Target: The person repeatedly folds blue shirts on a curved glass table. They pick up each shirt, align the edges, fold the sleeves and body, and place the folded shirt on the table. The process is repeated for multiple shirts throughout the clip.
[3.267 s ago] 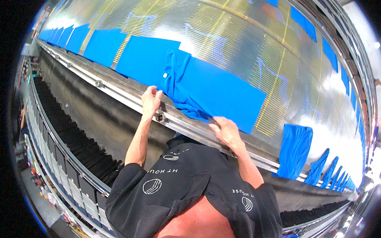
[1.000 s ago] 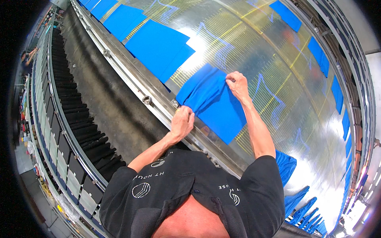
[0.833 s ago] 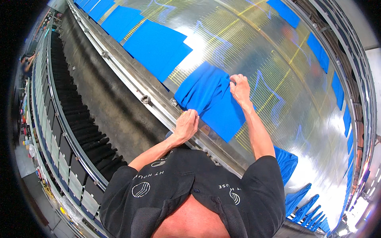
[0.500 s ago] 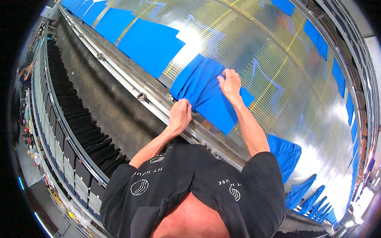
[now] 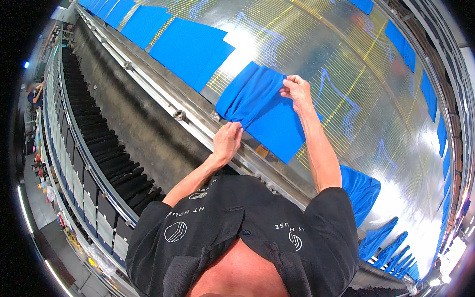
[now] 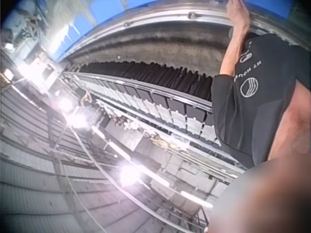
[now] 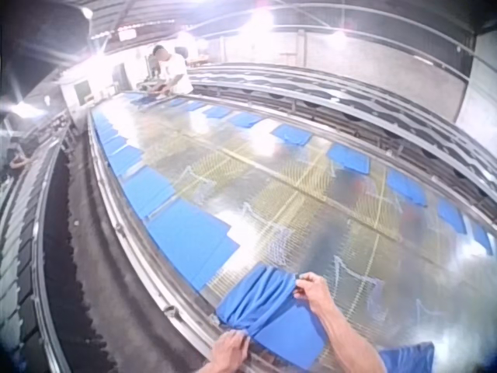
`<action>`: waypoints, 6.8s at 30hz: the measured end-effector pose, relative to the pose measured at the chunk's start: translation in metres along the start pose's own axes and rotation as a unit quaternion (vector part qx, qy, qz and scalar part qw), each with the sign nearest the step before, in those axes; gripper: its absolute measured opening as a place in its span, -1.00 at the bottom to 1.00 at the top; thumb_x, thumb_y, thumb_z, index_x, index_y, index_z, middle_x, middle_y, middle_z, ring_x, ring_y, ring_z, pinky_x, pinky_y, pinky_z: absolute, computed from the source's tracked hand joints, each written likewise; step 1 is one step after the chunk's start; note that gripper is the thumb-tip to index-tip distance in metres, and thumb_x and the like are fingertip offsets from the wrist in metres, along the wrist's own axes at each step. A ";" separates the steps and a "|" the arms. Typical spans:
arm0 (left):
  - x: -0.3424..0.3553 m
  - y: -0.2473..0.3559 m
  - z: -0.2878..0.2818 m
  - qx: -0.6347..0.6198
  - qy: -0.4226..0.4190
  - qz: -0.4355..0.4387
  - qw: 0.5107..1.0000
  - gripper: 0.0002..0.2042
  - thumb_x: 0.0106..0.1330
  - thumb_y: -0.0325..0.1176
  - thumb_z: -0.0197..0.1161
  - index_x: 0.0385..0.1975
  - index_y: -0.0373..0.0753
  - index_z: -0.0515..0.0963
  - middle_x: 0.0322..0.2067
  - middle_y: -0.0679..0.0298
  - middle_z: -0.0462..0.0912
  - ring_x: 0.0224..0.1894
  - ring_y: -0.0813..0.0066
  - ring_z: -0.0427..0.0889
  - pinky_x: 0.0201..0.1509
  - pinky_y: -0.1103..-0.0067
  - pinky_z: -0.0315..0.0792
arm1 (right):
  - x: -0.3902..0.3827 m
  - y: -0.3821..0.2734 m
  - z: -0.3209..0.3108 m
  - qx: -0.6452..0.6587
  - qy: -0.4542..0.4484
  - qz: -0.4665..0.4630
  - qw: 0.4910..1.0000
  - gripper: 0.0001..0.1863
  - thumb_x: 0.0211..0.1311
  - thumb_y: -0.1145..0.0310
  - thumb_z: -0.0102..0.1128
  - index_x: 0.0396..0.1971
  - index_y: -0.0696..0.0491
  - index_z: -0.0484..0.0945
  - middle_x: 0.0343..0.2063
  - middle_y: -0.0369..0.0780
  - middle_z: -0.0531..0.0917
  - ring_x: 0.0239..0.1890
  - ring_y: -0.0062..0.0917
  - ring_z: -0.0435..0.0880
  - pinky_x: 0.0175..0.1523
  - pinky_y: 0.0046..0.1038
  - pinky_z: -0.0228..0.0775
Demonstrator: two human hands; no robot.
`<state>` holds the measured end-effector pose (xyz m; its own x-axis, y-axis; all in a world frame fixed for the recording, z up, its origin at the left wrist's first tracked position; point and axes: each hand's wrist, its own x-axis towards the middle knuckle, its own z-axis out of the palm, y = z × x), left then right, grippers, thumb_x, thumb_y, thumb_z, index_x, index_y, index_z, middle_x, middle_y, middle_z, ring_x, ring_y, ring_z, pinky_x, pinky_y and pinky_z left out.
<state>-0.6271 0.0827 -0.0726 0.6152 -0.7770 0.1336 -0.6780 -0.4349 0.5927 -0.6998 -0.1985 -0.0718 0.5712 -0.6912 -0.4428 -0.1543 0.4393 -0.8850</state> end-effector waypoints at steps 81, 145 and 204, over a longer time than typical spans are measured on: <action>-0.023 0.071 0.055 -0.009 -0.286 0.074 0.955 -0.81 0.35 -0.29 0.19 -0.16 -0.18 0.39 -0.48 0.01 0.66 -0.41 -0.13 0.64 -0.36 0.06 0.45 | -0.018 -0.013 -0.114 -0.274 -0.023 0.045 0.960 -0.89 0.14 0.40 0.33 -0.36 0.09 0.64 -0.63 -0.35 0.58 -0.67 -0.72 0.50 -0.62 -0.60 0.28; 0.173 -0.058 -0.015 0.012 0.017 -0.064 0.998 -0.73 0.21 -0.20 0.30 -0.28 -0.31 0.62 -0.38 0.04 0.67 -0.19 0.07 0.64 -0.08 0.26 0.48 | -0.063 0.084 0.044 -0.617 0.119 -0.313 0.712 -0.13 0.30 -0.08 0.14 0.33 0.34 0.19 0.42 0.14 0.11 0.49 0.01 0.00 0.50 0.04 -0.19; 0.104 -0.068 -0.035 0.278 -0.269 0.214 0.897 0.12 0.05 -0.07 0.49 0.52 -0.06 -0.20 0.54 0.16 -0.26 0.57 0.18 -0.26 0.52 -0.04 -0.27 | -0.232 0.120 -0.005 -0.593 -0.090 -0.237 0.764 -0.30 0.48 -0.12 -0.20 0.36 0.14 0.26 0.48 -0.10 0.06 0.53 -0.12 -0.11 0.53 0.06 -0.30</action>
<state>-0.5030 0.0474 -0.0710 0.0681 -0.9693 -0.2361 -0.9937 -0.0871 0.0711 -0.8545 0.0116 -0.0763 0.8747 -0.4746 -0.0986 -0.4569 -0.7391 -0.4949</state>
